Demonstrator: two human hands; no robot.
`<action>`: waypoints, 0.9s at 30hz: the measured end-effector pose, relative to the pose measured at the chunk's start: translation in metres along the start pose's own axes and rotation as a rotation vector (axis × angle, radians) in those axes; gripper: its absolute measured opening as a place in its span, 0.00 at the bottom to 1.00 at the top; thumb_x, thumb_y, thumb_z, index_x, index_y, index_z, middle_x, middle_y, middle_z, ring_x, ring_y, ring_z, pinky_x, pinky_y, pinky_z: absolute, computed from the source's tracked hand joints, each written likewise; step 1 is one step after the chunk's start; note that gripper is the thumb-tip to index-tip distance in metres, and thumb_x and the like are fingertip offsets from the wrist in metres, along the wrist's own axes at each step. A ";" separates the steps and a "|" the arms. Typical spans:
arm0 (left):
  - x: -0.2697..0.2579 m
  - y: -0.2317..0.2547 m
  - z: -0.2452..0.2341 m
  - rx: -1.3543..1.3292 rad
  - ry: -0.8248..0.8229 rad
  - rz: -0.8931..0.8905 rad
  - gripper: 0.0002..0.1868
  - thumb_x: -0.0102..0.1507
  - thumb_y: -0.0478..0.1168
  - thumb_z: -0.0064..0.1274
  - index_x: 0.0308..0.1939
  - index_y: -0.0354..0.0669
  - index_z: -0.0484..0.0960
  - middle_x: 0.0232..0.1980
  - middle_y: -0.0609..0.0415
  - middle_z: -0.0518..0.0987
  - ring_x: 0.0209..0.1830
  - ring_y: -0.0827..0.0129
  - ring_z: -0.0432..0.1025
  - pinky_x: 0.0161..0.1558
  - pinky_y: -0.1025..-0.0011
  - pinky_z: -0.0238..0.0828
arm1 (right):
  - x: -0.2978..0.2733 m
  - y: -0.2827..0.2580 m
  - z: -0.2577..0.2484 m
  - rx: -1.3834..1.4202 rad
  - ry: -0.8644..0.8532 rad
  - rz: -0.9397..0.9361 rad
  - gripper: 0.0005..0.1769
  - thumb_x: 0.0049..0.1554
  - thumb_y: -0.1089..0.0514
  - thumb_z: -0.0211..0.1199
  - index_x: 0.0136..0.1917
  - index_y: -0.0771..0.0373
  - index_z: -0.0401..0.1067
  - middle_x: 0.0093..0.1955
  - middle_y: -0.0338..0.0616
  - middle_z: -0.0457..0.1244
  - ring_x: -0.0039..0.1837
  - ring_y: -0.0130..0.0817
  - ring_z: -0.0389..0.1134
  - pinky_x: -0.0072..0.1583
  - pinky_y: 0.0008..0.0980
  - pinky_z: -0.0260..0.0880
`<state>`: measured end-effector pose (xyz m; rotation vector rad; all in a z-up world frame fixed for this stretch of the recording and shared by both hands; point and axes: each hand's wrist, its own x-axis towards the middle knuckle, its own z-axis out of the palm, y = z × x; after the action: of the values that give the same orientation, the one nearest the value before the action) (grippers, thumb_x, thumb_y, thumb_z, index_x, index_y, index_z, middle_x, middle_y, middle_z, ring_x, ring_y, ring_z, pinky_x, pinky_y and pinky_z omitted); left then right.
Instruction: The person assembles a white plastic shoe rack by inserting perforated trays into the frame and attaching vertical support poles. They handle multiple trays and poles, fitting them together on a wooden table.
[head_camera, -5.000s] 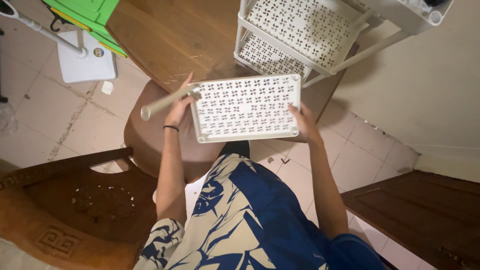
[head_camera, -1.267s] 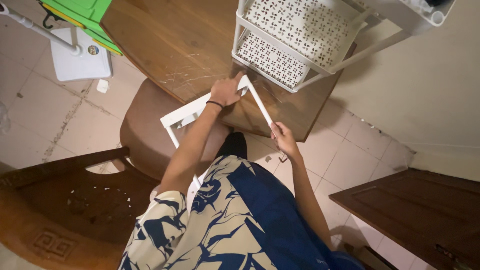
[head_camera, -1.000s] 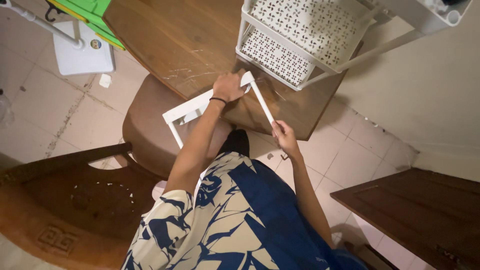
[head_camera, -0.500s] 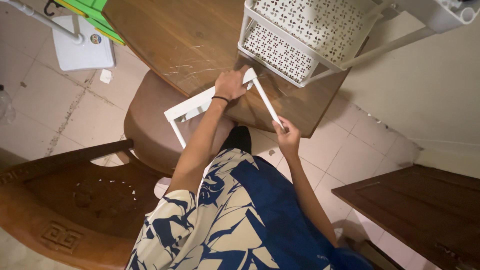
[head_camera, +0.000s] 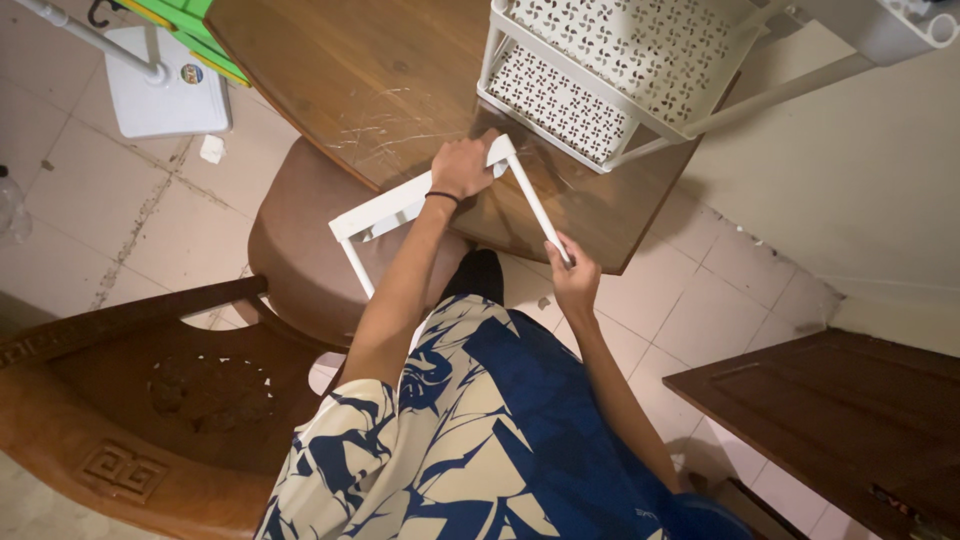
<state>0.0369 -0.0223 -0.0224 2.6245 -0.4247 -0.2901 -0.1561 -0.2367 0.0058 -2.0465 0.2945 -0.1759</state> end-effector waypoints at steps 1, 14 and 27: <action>-0.001 0.000 0.000 0.000 0.008 0.004 0.24 0.60 0.53 0.57 0.59 0.54 0.72 0.40 0.42 0.84 0.43 0.44 0.78 0.45 0.47 0.73 | -0.001 -0.001 -0.001 -0.009 -0.002 0.016 0.17 0.61 0.55 0.68 0.60 0.64 0.79 0.36 0.39 0.68 0.34 0.18 0.57 0.35 0.24 0.55; 0.001 0.000 -0.002 -0.012 0.026 0.016 0.27 0.61 0.58 0.55 0.61 0.55 0.72 0.41 0.41 0.84 0.44 0.43 0.78 0.45 0.46 0.73 | 0.010 0.016 -0.005 0.130 -0.056 0.006 0.16 0.63 0.56 0.68 0.61 0.66 0.78 0.38 0.37 0.67 0.39 0.17 0.58 0.40 0.23 0.58; -0.001 -0.002 0.000 0.011 0.014 0.020 0.28 0.63 0.57 0.54 0.63 0.51 0.72 0.39 0.39 0.83 0.41 0.41 0.78 0.44 0.46 0.73 | 0.002 0.015 0.003 -0.288 0.145 -0.305 0.15 0.61 0.58 0.70 0.60 0.63 0.79 0.35 0.52 0.63 0.34 0.41 0.62 0.39 0.36 0.62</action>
<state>0.0363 -0.0202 -0.0230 2.6297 -0.4484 -0.2641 -0.1558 -0.2416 -0.0092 -2.3626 0.0977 -0.4946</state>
